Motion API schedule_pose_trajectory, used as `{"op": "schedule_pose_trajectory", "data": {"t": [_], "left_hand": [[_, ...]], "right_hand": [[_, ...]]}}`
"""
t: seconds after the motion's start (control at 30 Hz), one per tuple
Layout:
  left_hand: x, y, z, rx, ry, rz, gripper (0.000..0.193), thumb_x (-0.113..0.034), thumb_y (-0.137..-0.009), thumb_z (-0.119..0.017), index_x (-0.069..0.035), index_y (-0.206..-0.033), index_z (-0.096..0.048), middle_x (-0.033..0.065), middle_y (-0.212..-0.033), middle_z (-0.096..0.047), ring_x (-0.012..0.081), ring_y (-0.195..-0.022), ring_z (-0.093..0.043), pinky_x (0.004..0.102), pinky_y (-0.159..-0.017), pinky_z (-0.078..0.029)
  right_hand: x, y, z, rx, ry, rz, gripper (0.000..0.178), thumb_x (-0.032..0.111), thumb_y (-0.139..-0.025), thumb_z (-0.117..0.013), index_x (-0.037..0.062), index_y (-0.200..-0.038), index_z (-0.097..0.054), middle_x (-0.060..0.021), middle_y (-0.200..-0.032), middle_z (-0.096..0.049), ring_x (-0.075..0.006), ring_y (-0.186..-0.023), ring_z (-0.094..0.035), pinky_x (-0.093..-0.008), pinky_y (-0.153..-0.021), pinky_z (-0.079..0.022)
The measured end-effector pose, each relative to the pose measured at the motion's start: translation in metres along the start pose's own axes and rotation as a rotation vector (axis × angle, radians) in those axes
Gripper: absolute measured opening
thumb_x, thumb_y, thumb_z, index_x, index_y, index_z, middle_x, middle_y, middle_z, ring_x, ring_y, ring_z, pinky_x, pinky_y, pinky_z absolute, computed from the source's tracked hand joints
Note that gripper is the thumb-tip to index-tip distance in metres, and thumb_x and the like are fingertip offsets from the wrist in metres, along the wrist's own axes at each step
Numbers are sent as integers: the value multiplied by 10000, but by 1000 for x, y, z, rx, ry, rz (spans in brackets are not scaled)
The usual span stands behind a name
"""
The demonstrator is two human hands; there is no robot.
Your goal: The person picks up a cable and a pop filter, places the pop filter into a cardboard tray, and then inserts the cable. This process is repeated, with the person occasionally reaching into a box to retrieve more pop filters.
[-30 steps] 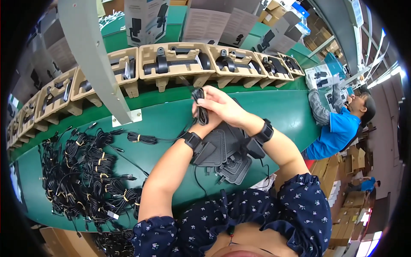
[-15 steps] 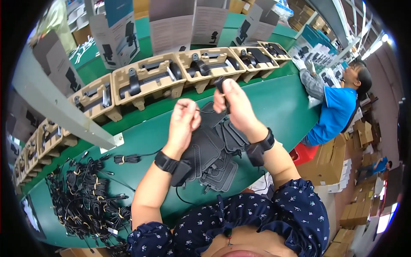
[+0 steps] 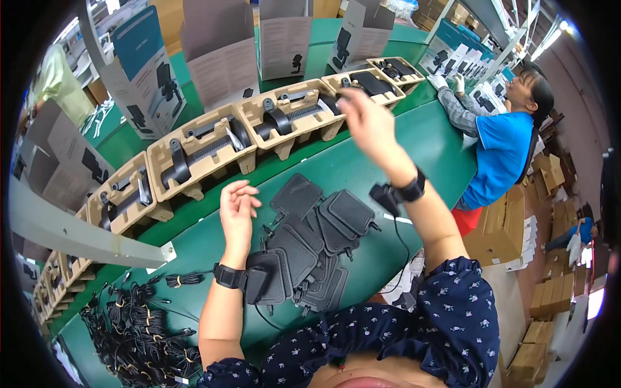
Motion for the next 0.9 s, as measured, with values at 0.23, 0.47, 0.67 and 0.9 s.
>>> {"op": "schedule_pose_trajectory", "data": {"t": [0.23,0.47,0.67,0.9], "left_hand": [[26,2,9,-37,-171,108,219,60,-858,-391,-16,-1041,-483,68,-943,-554,75,-661,-527,179,-519,-403],[27,4,16,-40,-236,138,195,43,-861,-408,-12,-1033,-481,66,-978,-541,73,-656,-527,186,-536,-408],[26,8,28,-21,-256,188,183,26,-871,-415,-15,-1038,-476,82,-988,-542,73,-668,-527,190,-546,-410],[19,9,26,-67,-164,107,254,22,-872,-440,-41,-1118,-430,83,-1010,-537,86,-678,-537,194,-558,-427]], "right_hand": [[-112,-69,-43,251,538,75,210,245,-809,-568,92,-942,-625,-108,-769,-643,-290,-774,-616,-407,-651,-475],[-105,-91,-84,716,706,366,190,271,-781,-597,125,-883,-662,-90,-807,-648,-280,-827,-611,-408,-704,-471],[-89,-117,-78,1022,275,-120,291,322,-834,-538,51,-890,-629,-62,-630,-632,-217,-729,-629,-350,-671,-460],[-141,-115,-114,585,526,-166,359,360,-808,-562,53,-995,-569,-174,-872,-650,-261,-866,-636,-374,-782,-479]]}}
Point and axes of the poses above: each hand's wrist, its own y-axis away from the middle knuckle, its own z-axis out of the back of the hand, x = y × z, the point moved 4 cm from there along -y, towards the middle knuckle
